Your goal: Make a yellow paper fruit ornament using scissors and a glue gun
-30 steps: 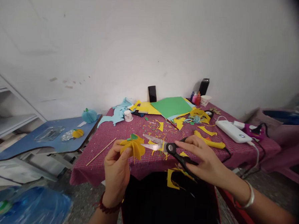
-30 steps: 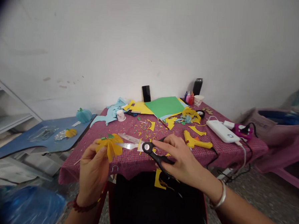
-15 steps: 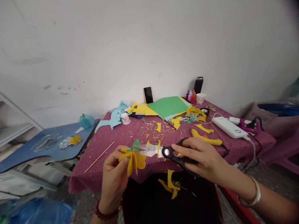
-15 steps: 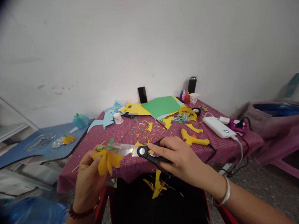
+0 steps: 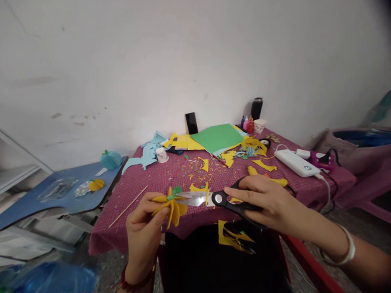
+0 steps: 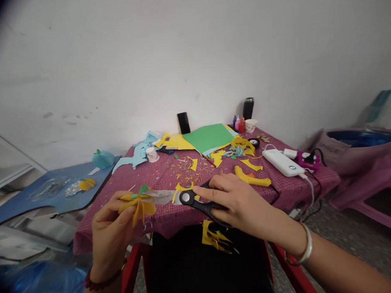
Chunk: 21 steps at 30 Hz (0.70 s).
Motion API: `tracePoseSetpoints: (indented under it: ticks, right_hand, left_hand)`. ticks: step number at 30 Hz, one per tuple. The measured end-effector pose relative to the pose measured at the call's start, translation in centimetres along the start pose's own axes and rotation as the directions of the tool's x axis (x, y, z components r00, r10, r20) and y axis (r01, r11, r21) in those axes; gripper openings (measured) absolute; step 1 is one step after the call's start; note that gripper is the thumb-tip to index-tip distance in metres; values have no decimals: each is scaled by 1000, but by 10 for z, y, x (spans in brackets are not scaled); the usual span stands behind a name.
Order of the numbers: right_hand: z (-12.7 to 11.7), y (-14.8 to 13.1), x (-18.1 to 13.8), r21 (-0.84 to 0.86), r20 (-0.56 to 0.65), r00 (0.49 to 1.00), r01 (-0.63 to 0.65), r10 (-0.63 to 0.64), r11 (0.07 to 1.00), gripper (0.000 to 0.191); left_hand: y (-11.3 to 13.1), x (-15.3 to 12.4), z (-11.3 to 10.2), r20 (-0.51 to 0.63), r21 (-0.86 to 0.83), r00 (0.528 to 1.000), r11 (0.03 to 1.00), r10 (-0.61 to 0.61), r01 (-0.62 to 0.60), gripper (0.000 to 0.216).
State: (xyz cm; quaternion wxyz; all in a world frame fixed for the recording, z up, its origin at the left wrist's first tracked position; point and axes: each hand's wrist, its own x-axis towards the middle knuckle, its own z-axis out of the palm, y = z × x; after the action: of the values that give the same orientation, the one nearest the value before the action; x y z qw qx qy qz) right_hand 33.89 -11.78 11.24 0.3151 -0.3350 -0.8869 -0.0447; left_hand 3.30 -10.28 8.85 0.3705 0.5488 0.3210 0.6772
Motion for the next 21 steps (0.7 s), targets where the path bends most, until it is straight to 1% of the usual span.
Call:
tracePoseSetpoints:
  ticks: [2, 4, 8, 13, 16, 21]
  right_hand:
    - [-4, 2, -1, 13, 28, 1000, -12, 11, 1000, 47]
    - [-6, 3, -2, 4, 52, 998, -20, 20, 1000, 48]
    - [-10, 3, -3, -24, 72, 997, -33, 35, 999, 47]
    - [-11, 1, -1, 4, 34, 999, -22, 22, 1000, 44]
    - [-9, 2, -3, 1, 25, 999, -23, 23, 1000, 45]
    - [-8, 0, -3, -67, 29, 1000, -10, 12, 998, 45]
  left_hand:
    - [0, 0, -4, 31, 37, 999, 999, 7, -8, 7]
    - [1, -1, -5, 61, 29, 998, 1000, -6, 4, 7]
    - [2, 1, -1, 77, -78, 994, 993, -78, 84, 10]
    - [-5, 6, 1, 76, -198, 986, 967, -146, 158, 14]
    - [-6, 7, 1, 68, -215, 988, 965, -142, 153, 14]
    - [-2, 6, 5, 32, -200, 989, 969, -143, 147, 15]
